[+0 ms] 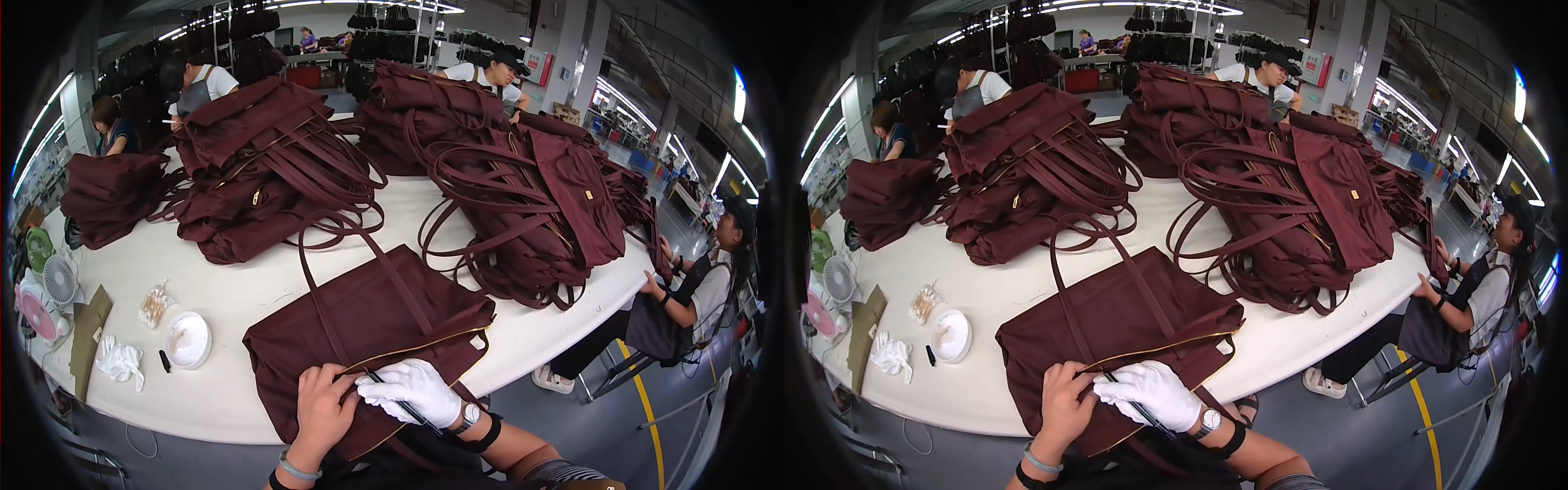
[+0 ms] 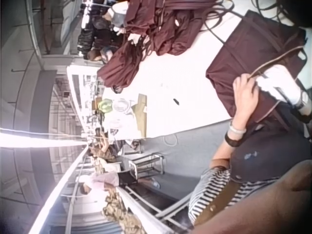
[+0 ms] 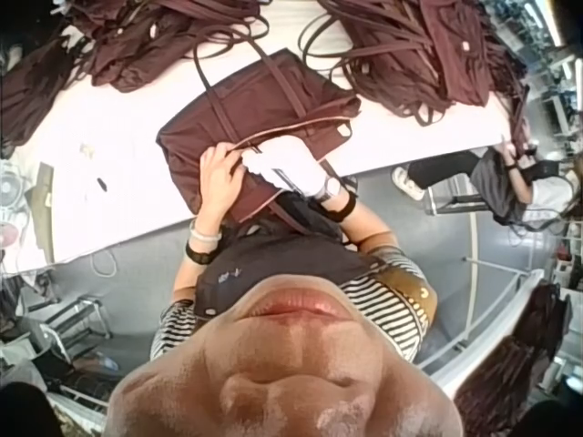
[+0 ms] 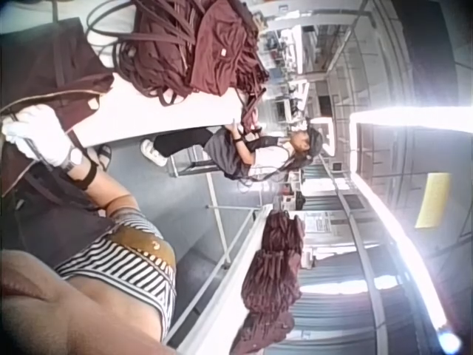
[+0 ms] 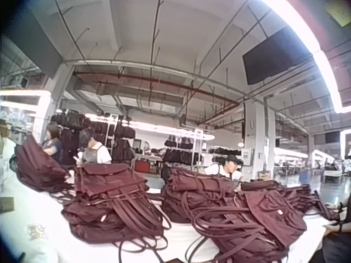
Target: The recorder is inspecting and marking leather bags in a workshop environment.
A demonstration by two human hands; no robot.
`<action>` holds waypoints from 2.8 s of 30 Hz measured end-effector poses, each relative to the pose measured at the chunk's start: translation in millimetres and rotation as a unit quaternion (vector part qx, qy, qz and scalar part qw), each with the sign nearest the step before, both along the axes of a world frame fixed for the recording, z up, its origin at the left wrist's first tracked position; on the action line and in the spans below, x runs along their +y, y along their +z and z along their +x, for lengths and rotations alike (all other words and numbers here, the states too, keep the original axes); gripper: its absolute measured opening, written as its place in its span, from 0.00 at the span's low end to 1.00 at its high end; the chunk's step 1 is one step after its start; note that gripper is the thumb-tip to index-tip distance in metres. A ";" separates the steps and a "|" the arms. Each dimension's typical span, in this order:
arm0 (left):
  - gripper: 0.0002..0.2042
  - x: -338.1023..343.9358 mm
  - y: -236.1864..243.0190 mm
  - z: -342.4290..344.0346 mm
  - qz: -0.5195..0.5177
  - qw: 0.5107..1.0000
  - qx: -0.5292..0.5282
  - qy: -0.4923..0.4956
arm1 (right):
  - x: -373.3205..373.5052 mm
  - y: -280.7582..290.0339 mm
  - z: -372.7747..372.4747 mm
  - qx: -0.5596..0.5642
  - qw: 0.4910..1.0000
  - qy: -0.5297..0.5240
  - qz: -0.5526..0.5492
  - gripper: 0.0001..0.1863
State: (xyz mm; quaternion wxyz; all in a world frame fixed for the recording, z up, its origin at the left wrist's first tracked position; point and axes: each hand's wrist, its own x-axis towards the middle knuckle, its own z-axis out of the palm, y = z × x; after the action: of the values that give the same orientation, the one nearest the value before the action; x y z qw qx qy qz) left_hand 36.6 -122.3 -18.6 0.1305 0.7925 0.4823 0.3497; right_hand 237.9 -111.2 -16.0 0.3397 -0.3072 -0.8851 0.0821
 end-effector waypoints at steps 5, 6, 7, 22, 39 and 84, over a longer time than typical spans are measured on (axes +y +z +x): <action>0.15 -0.6 0.4 1.0 0.004 1.000 -0.017 0.001 | -1.8 -1.7 1.4 0.003 1.000 0.008 0.028 0.21; 0.15 -0.8 0.1 0.3 0.007 1.000 -0.019 0.003 | -2.6 -1.8 1.7 0.001 1.000 0.013 0.021 0.22; 0.15 -1.5 0.4 -0.4 0.008 1.000 -0.020 0.002 | -3.3 -0.7 1.6 0.001 1.000 0.012 0.022 0.22; 0.14 -0.1 -3.2 0.7 -0.007 1.000 -0.011 0.009 | -4.5 3.5 -0.1 -0.029 0.999 -0.020 0.029 0.18; 0.15 0.9 -9.2 -2.5 -0.003 1.000 0.003 0.011 | -3.3 4.8 -1.6 -0.055 0.998 0.005 0.034 0.19; 0.15 -2.8 -8.0 2.1 -0.011 1.000 -0.009 0.004 | -8.4 -5.0 2.8 0.011 0.999 -0.027 0.030 0.16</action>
State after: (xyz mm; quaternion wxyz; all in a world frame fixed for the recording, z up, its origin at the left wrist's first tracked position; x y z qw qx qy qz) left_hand 38.7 -125.1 -26.6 0.1419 0.7860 0.4878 0.3523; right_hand 240.7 -119.6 -21.0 0.3608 -0.3196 -0.8748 0.0502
